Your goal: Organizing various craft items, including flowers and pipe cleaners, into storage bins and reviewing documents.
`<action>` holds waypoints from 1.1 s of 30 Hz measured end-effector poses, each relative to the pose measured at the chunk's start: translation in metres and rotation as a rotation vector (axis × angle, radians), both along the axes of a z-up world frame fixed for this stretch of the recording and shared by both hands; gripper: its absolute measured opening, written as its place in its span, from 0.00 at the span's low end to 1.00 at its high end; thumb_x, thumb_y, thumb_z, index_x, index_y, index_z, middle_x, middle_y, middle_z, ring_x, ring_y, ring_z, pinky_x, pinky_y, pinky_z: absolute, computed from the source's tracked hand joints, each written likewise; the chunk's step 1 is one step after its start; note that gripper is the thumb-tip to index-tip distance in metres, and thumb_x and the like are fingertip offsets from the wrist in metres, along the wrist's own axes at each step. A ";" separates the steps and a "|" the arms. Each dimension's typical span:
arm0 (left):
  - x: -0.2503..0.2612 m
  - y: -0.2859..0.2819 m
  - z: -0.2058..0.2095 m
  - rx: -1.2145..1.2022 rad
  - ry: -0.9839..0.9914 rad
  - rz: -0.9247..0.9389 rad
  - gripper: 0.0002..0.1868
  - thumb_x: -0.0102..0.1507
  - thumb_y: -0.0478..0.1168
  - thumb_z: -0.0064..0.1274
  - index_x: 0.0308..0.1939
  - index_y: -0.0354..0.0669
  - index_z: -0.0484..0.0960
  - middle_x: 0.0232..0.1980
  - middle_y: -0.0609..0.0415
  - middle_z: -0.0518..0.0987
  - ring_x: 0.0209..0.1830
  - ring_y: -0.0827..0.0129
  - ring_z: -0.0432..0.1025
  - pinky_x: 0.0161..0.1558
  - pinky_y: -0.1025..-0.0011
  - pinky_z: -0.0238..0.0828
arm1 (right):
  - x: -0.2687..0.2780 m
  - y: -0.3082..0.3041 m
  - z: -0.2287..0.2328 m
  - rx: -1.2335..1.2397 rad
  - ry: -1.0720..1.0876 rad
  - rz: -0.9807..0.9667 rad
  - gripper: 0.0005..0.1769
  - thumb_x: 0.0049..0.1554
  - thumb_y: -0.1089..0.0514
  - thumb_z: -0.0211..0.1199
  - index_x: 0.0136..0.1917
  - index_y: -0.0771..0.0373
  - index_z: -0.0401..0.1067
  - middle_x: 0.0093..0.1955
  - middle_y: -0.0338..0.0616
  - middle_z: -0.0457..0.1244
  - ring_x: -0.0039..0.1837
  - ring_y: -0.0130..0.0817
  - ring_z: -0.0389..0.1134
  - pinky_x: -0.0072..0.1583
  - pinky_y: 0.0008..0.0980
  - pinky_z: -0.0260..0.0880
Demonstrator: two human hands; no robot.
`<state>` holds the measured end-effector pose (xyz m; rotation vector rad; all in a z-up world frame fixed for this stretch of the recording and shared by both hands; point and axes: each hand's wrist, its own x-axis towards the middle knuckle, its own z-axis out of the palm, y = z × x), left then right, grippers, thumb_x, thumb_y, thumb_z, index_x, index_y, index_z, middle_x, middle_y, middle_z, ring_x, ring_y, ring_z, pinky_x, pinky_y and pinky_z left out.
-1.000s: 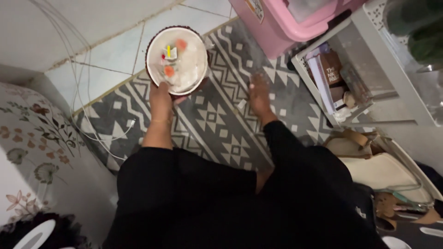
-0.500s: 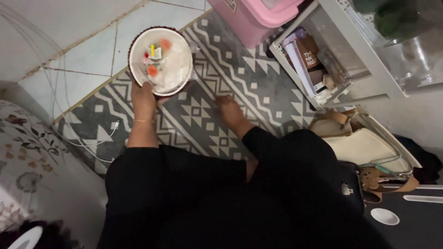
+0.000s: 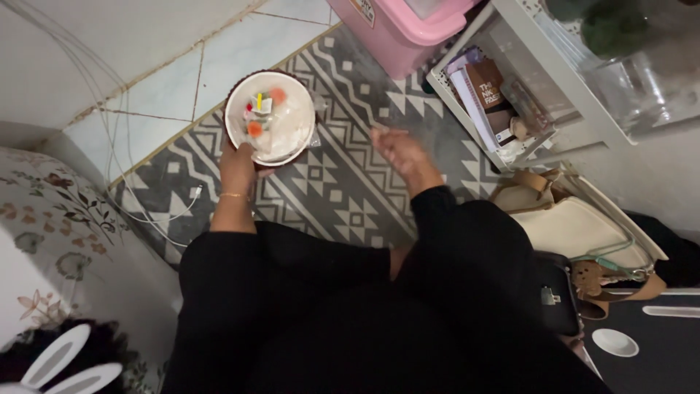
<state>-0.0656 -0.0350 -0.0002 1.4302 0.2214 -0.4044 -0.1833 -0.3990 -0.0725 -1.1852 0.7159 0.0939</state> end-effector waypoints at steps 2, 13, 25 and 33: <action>-0.001 0.001 -0.017 0.031 0.037 -0.038 0.34 0.61 0.34 0.38 0.73 0.44 0.63 0.57 0.43 0.80 0.41 0.58 0.83 0.29 0.61 0.85 | 0.006 -0.002 0.053 0.108 -0.098 0.013 0.21 0.54 0.68 0.68 0.62 0.66 0.78 0.51 0.49 0.73 0.43 0.31 0.68 0.45 0.30 0.68; -0.055 -0.043 -0.033 0.204 -0.158 -0.267 0.29 0.64 0.36 0.45 0.70 0.42 0.67 0.55 0.41 0.78 0.47 0.51 0.79 0.36 0.60 0.78 | 0.025 0.114 0.153 -1.351 -0.750 0.625 0.16 0.48 0.71 0.62 0.49 0.63 0.82 0.50 0.57 0.71 0.53 0.54 0.72 0.56 0.45 0.71; -0.067 -0.034 -0.002 0.032 0.167 -0.206 0.33 0.62 0.39 0.44 0.73 0.47 0.62 0.57 0.42 0.78 0.45 0.49 0.80 0.34 0.51 0.85 | 0.001 0.117 0.169 -1.343 -0.839 0.555 0.09 0.44 0.63 0.71 0.41 0.54 0.82 0.49 0.46 0.71 0.56 0.47 0.68 0.58 0.43 0.67; -0.054 -0.021 -0.018 0.019 0.148 -0.147 0.30 0.63 0.39 0.43 0.71 0.43 0.66 0.57 0.40 0.80 0.45 0.49 0.81 0.31 0.54 0.85 | -0.042 0.039 0.017 -0.981 -0.400 0.006 0.10 0.61 0.60 0.63 0.56 0.63 0.77 0.51 0.49 0.70 0.52 0.38 0.73 0.54 0.40 0.73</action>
